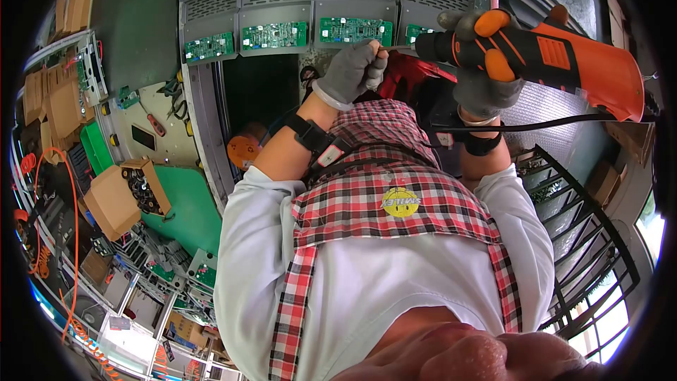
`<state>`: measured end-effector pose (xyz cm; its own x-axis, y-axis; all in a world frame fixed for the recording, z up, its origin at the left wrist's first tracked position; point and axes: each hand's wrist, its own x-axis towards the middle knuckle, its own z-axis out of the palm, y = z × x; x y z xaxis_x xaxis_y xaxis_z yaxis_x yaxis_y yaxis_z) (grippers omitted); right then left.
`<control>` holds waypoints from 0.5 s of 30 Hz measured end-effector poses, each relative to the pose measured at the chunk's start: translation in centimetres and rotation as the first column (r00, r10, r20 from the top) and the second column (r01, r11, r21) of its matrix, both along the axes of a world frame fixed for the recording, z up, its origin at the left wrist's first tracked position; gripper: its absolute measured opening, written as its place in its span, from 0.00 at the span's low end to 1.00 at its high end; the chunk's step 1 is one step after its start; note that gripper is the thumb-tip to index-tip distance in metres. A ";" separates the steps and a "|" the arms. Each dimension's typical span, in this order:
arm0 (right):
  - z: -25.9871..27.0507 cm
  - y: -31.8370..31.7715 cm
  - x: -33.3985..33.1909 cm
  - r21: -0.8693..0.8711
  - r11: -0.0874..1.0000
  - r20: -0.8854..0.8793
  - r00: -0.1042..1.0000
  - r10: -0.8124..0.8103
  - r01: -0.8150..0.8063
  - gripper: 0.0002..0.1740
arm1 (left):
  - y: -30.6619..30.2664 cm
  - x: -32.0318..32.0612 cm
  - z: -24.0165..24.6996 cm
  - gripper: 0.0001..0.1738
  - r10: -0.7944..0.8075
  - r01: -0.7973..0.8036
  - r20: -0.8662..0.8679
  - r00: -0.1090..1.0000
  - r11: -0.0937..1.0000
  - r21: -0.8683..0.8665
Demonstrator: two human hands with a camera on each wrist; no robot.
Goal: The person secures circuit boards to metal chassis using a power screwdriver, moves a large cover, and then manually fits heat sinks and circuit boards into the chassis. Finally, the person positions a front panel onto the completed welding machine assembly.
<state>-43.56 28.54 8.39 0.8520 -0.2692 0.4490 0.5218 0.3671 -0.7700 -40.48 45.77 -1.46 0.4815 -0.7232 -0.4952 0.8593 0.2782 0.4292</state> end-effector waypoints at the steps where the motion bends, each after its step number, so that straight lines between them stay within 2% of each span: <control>1: -0.1 -0.1 0.0 -0.009 1.000 -0.001 1.000 0.013 -0.013 0.25 | 0.0 0.1 0.0 0.11 -0.006 0.005 0.045 0.999 1.000 0.023; 3: -0.3 -0.1 -0.1 -0.006 1.000 -0.007 1.000 0.011 -0.011 0.24 | 0.0 0.3 -0.2 0.10 -0.022 0.012 0.135 0.991 0.998 0.068; 5: -0.5 0.1 -0.2 0.020 1.000 -0.018 1.000 -0.016 0.016 0.22 | 0.4 0.4 -1.3 0.11 -0.060 0.062 0.064 0.996 0.998 -0.031; 6: -0.5 0.4 -0.1 -0.013 0.997 -0.048 0.996 -0.078 0.077 0.21 | 0.5 0.6 -1.4 0.12 -0.080 0.082 0.031 0.996 0.993 -0.082; 7: -0.5 0.9 -0.1 -0.049 0.989 -0.076 0.987 -0.141 0.137 0.21 | 0.3 0.9 -1.4 0.14 -0.098 0.065 0.260 0.961 0.989 0.132; 8: -0.4 1.2 -0.1 -0.086 0.977 -0.103 0.973 -0.204 0.196 0.21 | 0.0 1.2 -1.3 0.16 -0.161 -0.003 0.464 0.871 0.943 0.332; 9: -1.2 0.9 0.1 -0.230 0.938 -0.118 0.949 -0.292 0.260 0.18 | -0.2 1.5 -1.2 0.18 -0.259 -0.117 0.624 0.738 0.861 0.496; 10: -2.6 0.4 0.6 -0.371 0.875 -0.116 0.919 -0.377 0.312 0.15 | -0.2 2.0 -1.5 0.21 -0.411 -0.297 0.806 0.427 0.778 0.554; 11: -3.9 0.0 1.2 -0.503 0.788 -0.099 0.882 -0.460 0.354 0.12 | -0.1 2.7 -1.9 0.23 -0.566 -0.487 0.822 0.068 0.700 0.522; 12: -4.5 0.1 1.6 -0.397 0.846 -0.130 0.891 -0.435 0.355 0.10 | 0.0 3.1 -1.9 0.27 -0.694 -0.651 0.668 -0.268 0.642 0.406; 15: -4.7 0.8 3.0 -0.298 0.888 -0.099 0.914 -0.393 0.350 0.12 | -0.4 3.8 -1.2 0.33 -0.881 -0.578 0.365 -0.301 0.473 0.665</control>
